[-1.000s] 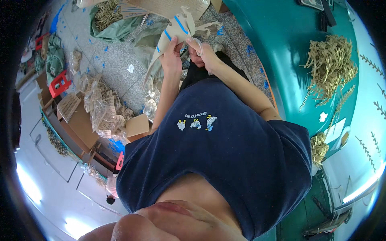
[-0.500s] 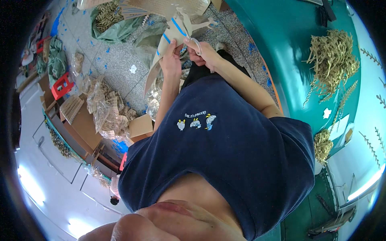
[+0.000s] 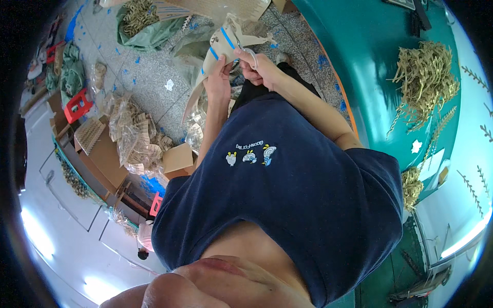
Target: Organizing raw shoe materials and sweeping the workshop floor.
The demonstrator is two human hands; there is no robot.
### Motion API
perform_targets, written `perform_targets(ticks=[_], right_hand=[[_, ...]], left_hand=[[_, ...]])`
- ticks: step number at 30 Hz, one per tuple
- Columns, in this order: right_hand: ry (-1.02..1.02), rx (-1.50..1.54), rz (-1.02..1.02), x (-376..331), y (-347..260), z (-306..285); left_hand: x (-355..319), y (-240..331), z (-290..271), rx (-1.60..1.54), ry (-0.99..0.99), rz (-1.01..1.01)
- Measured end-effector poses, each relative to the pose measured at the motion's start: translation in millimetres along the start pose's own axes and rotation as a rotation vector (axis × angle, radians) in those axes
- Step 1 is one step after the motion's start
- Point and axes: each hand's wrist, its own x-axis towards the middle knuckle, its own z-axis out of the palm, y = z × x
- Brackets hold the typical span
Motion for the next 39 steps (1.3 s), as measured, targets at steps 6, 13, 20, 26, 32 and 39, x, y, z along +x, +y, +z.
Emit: perform_targets(ticks=[6, 13, 20, 26, 32, 39], right_hand=[[0.027, -0.064, -0.009, 0.5, 2.9, 2.4], [-0.019, 0.102, 0.018, 1.8, 6.3, 5.1], [-0.026, -0.238, 0.057, -7.9, 4.2, -11.5], [0.101, -0.591, -0.146, -34.4, -1.6, -43.4], [0.134, -0.299, -0.480, 41.0, -4.4, -41.6], [-0.282, -0.723, -0.278, 31.7, -28.6, -29.4]], left_hand=[[-2.3, 2.3, -1.9, 0.016, 0.003, -0.014], [-5.5, -4.9, -9.1, -0.010, -0.001, -0.056], [1.4, -0.4, -17.0, -0.015, -0.010, -0.045], [4.7, 7.3, -36.8, -0.017, -0.061, -0.080], [-5.7, 4.7, -30.8, -0.046, -0.076, -0.178], [-22.1, 35.5, -55.7, 0.232, -0.046, -0.272]])
